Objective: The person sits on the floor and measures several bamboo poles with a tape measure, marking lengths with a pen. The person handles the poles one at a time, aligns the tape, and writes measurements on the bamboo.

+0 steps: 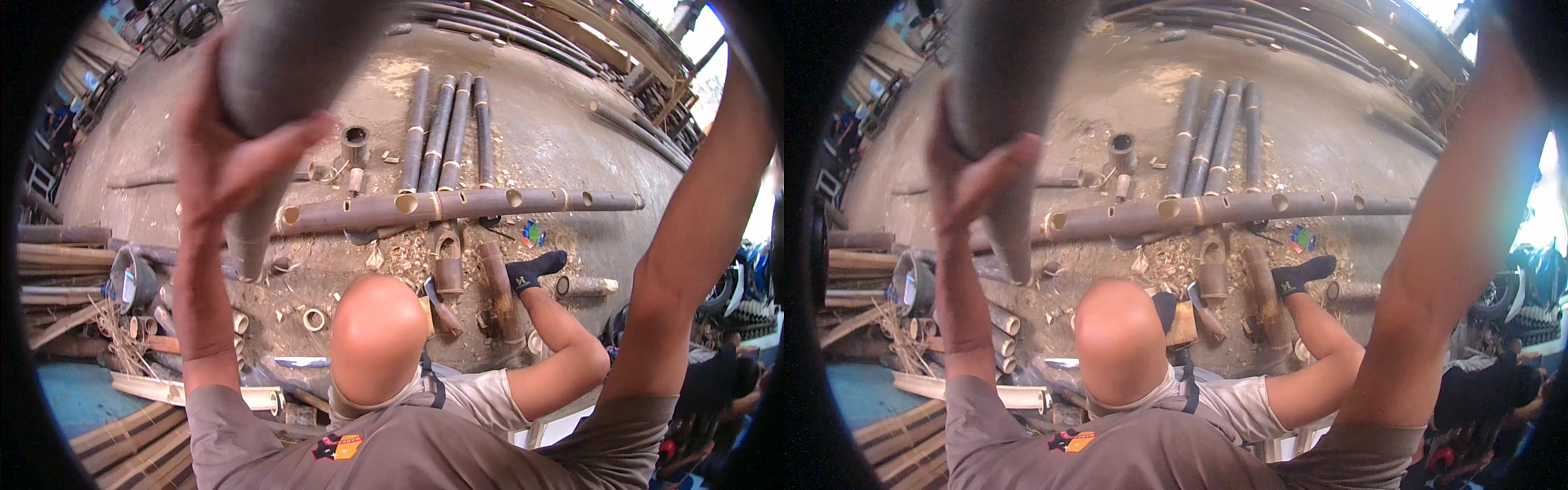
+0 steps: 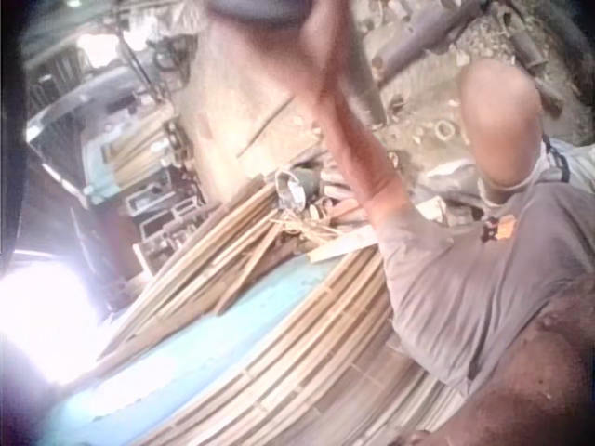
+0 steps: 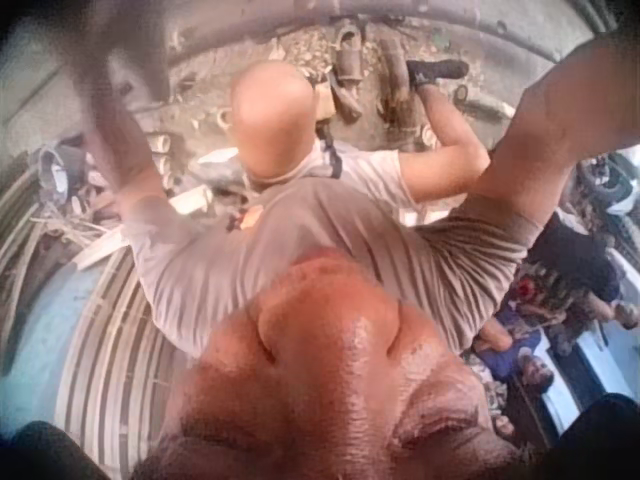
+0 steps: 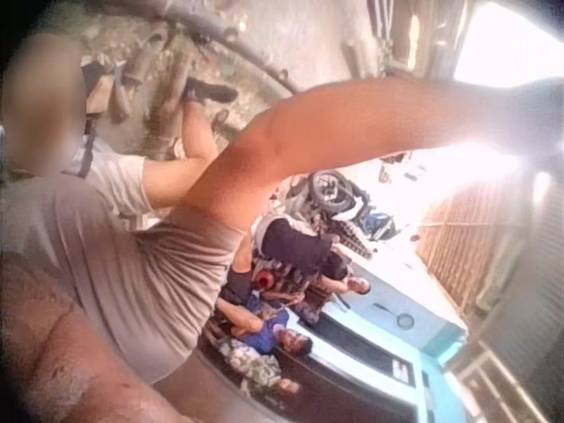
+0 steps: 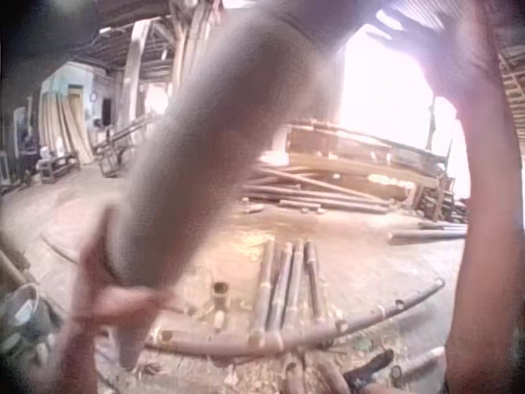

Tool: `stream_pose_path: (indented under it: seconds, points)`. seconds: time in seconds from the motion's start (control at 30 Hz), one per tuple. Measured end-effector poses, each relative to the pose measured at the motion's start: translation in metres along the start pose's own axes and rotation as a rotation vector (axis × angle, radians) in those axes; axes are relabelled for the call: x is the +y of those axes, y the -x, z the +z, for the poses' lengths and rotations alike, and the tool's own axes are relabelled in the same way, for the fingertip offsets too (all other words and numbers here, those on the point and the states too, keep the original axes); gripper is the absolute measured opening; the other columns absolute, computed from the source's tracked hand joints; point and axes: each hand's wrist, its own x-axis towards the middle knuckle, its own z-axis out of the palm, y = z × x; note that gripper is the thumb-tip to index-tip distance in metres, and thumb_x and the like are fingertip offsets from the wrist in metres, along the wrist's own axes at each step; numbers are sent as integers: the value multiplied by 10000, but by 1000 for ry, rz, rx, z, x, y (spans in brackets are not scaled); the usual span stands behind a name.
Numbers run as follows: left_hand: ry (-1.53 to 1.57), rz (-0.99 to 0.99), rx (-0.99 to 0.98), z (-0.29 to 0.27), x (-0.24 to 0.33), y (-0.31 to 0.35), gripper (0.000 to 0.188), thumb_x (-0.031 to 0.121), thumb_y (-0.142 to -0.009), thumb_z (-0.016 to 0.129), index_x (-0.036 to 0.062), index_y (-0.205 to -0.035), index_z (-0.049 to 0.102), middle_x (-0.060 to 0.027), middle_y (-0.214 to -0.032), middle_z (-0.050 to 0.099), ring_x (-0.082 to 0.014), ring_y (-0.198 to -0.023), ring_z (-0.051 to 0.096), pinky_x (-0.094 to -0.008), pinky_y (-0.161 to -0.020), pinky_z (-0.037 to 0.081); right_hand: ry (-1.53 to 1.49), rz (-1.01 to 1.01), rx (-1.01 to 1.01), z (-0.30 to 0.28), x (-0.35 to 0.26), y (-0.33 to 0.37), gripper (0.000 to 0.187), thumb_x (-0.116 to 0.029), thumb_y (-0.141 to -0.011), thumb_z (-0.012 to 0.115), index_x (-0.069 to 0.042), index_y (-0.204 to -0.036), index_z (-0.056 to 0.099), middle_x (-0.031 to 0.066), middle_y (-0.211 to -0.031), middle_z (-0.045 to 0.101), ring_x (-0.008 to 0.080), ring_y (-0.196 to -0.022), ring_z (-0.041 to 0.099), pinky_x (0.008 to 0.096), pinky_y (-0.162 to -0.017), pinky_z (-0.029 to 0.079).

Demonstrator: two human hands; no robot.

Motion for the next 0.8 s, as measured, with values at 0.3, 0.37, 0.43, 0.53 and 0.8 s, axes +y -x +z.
stream_pose_path:
  seconds: [0.3, 0.37, 0.43, 0.53, 0.8]
  points:
    - [-188, 176, -528, 77, -18, 21, 991, 441, -667, 929, 97, -1472, 463, -195, -1084, 666, -408, -996, 698, -506, -805, 572, -296, 148, 451, -92, 66, 20, 715, -531, -1010, 608, -19, -1503, 526, 220, -1544, 524, 392, -1402, 522, 527, -1208, 387]
    - [-216, 230, -570, 85, -30, 28, 966, 475, -698, 903, 103, -1464, 447, -174, -1001, 632, -388, -936, 689, -496, -721, 561, -329, 180, 540, -112, 81, 37, 725, -538, -1006, 610, -18, -1504, 525, 220, -1545, 524, 393, -1401, 522, 532, -1209, 385]
    - [-272, 217, -634, 93, -53, 44, 957, 488, -702, 892, 111, -1465, 455, -165, -1016, 626, -375, -944, 686, -481, -703, 557, -339, 246, 602, -124, 108, 63, 735, -545, -1002, 612, -17, -1504, 524, 220, -1545, 523, 395, -1401, 521, 537, -1209, 383]
    - [-305, 192, -731, 110, -103, 84, 968, 487, -681, 891, 134, -1477, 467, -151, -1056, 623, -363, -976, 676, -483, -729, 546, -279, 399, 616, -145, 162, 115, 802, -589, -978, 616, 5, -1507, 508, 219, -1556, 508, 408, -1404, 510, 574, -1219, 354]
    - [-363, 16, -1073, 111, -229, 171, 1058, 442, -632, 906, 212, -1551, 434, -133, -1240, 602, -362, -1158, 625, -504, -943, 514, -476, 939, 606, -94, 244, 334, 964, -699, -888, 679, -106, -1598, 409, 151, -1612, 455, 377, -1471, 432, 608, -1229, 310]
